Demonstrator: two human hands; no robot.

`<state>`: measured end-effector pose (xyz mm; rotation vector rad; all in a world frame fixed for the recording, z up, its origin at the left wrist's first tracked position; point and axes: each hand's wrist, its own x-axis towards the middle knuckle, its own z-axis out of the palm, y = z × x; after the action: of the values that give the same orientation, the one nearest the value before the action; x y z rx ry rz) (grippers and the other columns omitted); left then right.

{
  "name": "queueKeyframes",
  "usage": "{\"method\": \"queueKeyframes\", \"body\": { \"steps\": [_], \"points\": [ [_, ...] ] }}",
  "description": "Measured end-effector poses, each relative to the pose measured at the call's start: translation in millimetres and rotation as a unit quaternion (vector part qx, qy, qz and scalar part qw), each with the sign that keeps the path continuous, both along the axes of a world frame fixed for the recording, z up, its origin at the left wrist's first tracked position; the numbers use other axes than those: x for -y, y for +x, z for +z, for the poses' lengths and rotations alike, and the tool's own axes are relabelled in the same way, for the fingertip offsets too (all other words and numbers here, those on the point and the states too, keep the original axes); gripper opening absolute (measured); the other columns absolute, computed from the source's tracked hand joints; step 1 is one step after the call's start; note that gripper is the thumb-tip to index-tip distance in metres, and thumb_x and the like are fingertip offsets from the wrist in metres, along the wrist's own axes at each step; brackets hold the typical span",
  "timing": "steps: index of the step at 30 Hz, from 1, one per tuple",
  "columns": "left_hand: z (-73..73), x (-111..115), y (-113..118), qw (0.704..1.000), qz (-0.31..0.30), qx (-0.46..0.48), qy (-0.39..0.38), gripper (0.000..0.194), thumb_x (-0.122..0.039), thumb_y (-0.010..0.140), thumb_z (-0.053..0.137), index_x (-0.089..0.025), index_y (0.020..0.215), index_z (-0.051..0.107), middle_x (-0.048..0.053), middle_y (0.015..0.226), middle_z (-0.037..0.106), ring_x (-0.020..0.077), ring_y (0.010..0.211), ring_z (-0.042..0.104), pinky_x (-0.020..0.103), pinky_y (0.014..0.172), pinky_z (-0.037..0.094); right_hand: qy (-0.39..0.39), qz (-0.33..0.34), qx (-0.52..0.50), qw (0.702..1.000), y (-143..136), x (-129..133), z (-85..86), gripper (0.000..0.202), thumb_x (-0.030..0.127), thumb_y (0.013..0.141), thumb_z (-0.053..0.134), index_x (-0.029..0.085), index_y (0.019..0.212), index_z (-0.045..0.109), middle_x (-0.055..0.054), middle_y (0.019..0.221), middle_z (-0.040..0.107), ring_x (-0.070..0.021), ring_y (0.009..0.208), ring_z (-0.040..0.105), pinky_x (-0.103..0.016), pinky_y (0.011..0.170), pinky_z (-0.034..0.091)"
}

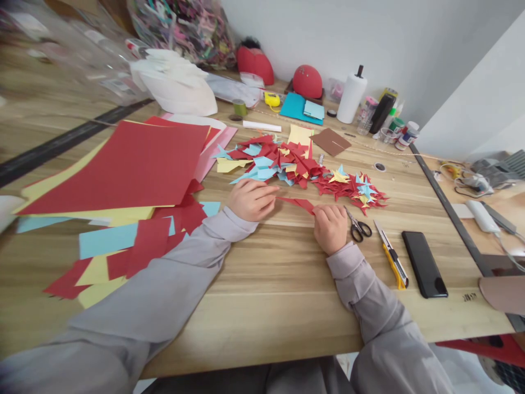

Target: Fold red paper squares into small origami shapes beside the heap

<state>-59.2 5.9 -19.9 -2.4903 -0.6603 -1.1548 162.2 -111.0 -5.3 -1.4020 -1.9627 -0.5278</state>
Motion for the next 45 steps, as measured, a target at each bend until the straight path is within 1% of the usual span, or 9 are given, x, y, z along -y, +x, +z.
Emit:
{"method": "queueKeyframes", "body": {
  "steps": [4,9,12,17,23,27,32,38,45],
  "points": [
    [0.0,-1,-2,0.999,0.024,0.020,0.037,0.011,-0.021,0.076,0.057,-0.021,0.069,0.066,-0.003,0.095,0.073,0.0203,0.081,0.060,0.037,0.071,0.043,0.006,-0.011,-0.003,1.000,2,0,-2.4,0.014,0.010,0.084,0.050,0.020,0.086,0.059,-0.005,0.087,0.070,-0.0185,0.083,0.060,-0.034,0.076,0.037],
    [5.0,5,-2,0.998,0.027,0.045,0.016,0.012,-0.019,0.076,0.056,-0.019,0.070,0.066,0.001,0.093,0.073,0.0209,0.081,0.060,0.038,0.072,0.045,0.000,-0.020,-0.003,1.000,5,-1,-4.3,0.012,0.012,0.085,0.050,0.019,0.087,0.060,-0.005,0.088,0.070,-0.0176,0.083,0.060,-0.033,0.077,0.037],
    [8.7,13,3,0.999,0.006,0.051,-0.004,0.013,-0.021,0.077,0.055,-0.019,0.077,0.068,0.004,0.096,0.072,0.0227,0.084,0.060,0.041,0.075,0.045,-0.004,-0.011,0.001,1.000,3,-1,-2.9,0.012,0.011,0.084,0.050,0.019,0.085,0.060,-0.005,0.087,0.070,-0.0174,0.083,0.060,-0.032,0.075,0.037],
    [5.9,28,21,0.997,-0.072,-0.002,-0.019,0.021,-0.026,0.082,0.052,-0.019,0.095,0.066,0.008,0.104,0.070,0.0227,0.090,0.060,0.044,0.082,0.044,-0.012,0.019,0.009,1.000,-6,1,2.2,0.013,0.010,0.084,0.050,0.019,0.084,0.061,-0.005,0.085,0.071,-0.0168,0.082,0.060,-0.032,0.075,0.037],
    [0.4,42,38,0.992,-0.123,0.001,0.014,0.016,-0.016,0.087,0.048,-0.018,0.087,0.064,0.001,0.083,0.072,0.0147,0.079,0.060,0.035,0.083,0.043,-0.022,0.076,0.035,0.996,-12,1,4.1,0.012,0.012,0.084,0.052,0.017,0.085,0.062,-0.004,0.086,0.072,-0.0159,0.082,0.060,-0.031,0.076,0.039],
    [3.2,45,39,0.991,-0.127,-0.003,0.039,0.015,-0.016,0.087,0.049,-0.016,0.083,0.063,0.002,0.082,0.072,0.0148,0.079,0.059,0.034,0.082,0.043,-0.027,0.084,0.065,0.994,-12,0,2.6,0.013,0.015,0.085,0.053,0.018,0.089,0.065,-0.004,0.089,0.072,-0.0160,0.082,0.059,-0.033,0.075,0.038],
    [5.1,42,36,0.992,-0.118,0.002,0.038,0.016,-0.015,0.086,0.048,-0.016,0.080,0.063,0.002,0.075,0.070,0.0154,0.077,0.059,0.034,0.079,0.043,-0.029,0.072,0.091,0.993,-11,1,2.7,0.014,0.018,0.085,0.053,0.018,0.090,0.066,-0.005,0.086,0.071,-0.0161,0.080,0.059,-0.034,0.075,0.037],
    [4.4,39,32,0.993,-0.111,0.011,0.031,0.017,-0.012,0.084,0.047,-0.017,0.080,0.063,0.002,0.074,0.070,0.0159,0.077,0.060,0.035,0.080,0.042,0.000,0.054,0.084,0.995,-8,1,3.5,0.012,0.017,0.083,0.054,0.017,0.084,0.066,-0.004,0.081,0.071,-0.0151,0.077,0.059,-0.033,0.077,0.037],
    [2.8,35,30,0.995,-0.093,0.011,0.029,0.017,-0.013,0.083,0.047,-0.018,0.080,0.064,0.002,0.075,0.071,0.0172,0.078,0.061,0.037,0.080,0.042,-0.021,0.030,0.075,0.997,-6,-1,4.8,0.015,0.016,0.085,0.052,0.018,0.083,0.067,-0.005,0.081,0.072,-0.0143,0.076,0.061,-0.032,0.078,0.037]
  ]
}}
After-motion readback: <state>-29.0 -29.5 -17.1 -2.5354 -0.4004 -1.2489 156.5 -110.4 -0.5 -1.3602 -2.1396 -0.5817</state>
